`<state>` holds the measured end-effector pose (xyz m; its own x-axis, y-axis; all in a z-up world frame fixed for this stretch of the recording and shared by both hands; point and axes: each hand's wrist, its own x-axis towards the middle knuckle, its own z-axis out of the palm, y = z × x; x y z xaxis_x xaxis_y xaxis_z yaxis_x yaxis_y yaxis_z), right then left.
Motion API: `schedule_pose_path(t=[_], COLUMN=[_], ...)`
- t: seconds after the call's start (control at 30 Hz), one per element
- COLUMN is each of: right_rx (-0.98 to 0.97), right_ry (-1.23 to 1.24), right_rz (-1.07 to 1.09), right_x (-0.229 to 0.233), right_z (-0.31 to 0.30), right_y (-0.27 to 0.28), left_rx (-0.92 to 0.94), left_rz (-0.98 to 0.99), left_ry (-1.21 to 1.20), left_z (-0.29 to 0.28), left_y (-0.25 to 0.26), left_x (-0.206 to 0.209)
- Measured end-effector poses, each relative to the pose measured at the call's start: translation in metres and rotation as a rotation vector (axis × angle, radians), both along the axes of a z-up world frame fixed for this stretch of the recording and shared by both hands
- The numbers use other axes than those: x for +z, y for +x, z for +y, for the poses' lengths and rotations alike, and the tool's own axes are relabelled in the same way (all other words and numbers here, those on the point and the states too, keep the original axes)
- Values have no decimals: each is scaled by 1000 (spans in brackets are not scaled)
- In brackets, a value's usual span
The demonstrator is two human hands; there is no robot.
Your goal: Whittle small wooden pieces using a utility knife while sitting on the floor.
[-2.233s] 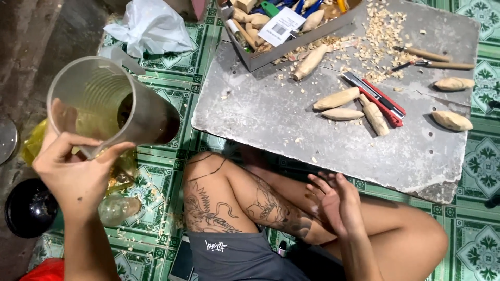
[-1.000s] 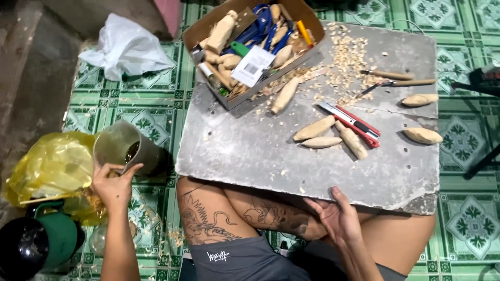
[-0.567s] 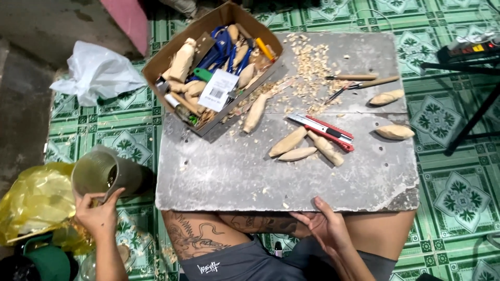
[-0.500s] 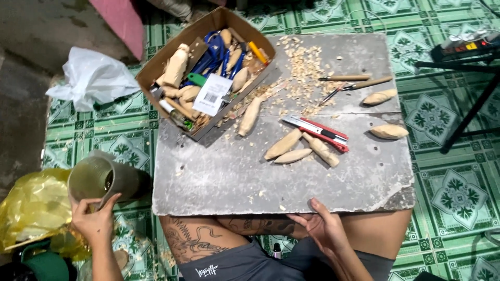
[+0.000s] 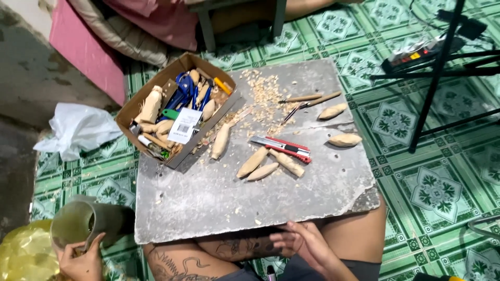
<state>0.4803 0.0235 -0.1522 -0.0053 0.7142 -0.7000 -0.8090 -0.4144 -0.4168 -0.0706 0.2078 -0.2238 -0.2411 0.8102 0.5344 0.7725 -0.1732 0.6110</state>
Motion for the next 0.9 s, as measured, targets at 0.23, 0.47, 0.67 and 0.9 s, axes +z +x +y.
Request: schedule_pose_path(t=[0.23,0.47,0.67,0.9], right_rx=[537,661,326,386], right_ry=[286,513,498,599], right_rz=[-338,-675,-691,-1541], right_x=[15,57,84,106], right_z=[-10,-1,37,120], right_y=[14,54,84,95], left_rx=[120,266,297,-205], left_rz=[76,-311,3,195], left_ry=[-46,-290,-125,132], left_z=[22,4,-23,-25], left_y=[-55,18,130,239], left_x=[-70,22,128,178])
